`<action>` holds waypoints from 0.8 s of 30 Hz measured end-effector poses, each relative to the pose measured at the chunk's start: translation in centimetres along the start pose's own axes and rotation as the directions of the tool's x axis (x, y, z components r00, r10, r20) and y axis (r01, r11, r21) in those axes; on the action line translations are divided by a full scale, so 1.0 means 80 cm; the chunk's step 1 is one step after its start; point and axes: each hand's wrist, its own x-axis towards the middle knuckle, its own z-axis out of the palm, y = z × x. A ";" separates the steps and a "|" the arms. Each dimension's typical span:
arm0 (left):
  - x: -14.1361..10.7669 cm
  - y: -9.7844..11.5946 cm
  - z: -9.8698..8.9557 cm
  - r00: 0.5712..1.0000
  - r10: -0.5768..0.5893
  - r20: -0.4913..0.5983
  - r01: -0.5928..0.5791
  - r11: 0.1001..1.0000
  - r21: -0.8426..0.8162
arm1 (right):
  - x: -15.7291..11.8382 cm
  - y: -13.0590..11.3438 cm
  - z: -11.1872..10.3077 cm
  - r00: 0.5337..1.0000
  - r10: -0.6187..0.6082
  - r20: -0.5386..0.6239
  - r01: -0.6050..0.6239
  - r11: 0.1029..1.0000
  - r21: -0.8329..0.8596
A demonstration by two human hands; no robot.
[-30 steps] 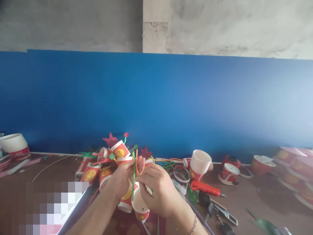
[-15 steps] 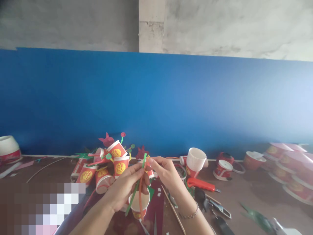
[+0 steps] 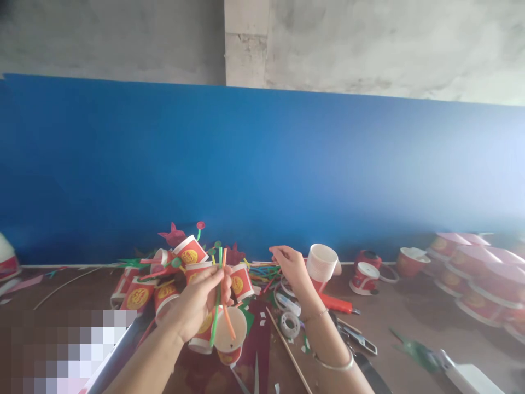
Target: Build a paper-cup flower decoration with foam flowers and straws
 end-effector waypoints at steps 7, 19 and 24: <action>0.003 0.005 -0.006 0.999 -0.027 -0.028 0.026 0.999 -0.047 | 0.039 0.044 0.044 0.975 0.057 0.214 0.027 0.929 -0.369; 0.005 0.006 -0.011 0.998 -0.017 -0.064 0.014 0.998 -0.056 | 0.041 0.053 0.067 0.884 0.184 0.430 0.126 0.791 -0.598; 0.005 0.008 -0.010 0.998 -0.015 -0.061 0.012 0.999 -0.053 | 0.038 0.054 0.071 0.897 0.143 0.418 0.157 0.780 -0.605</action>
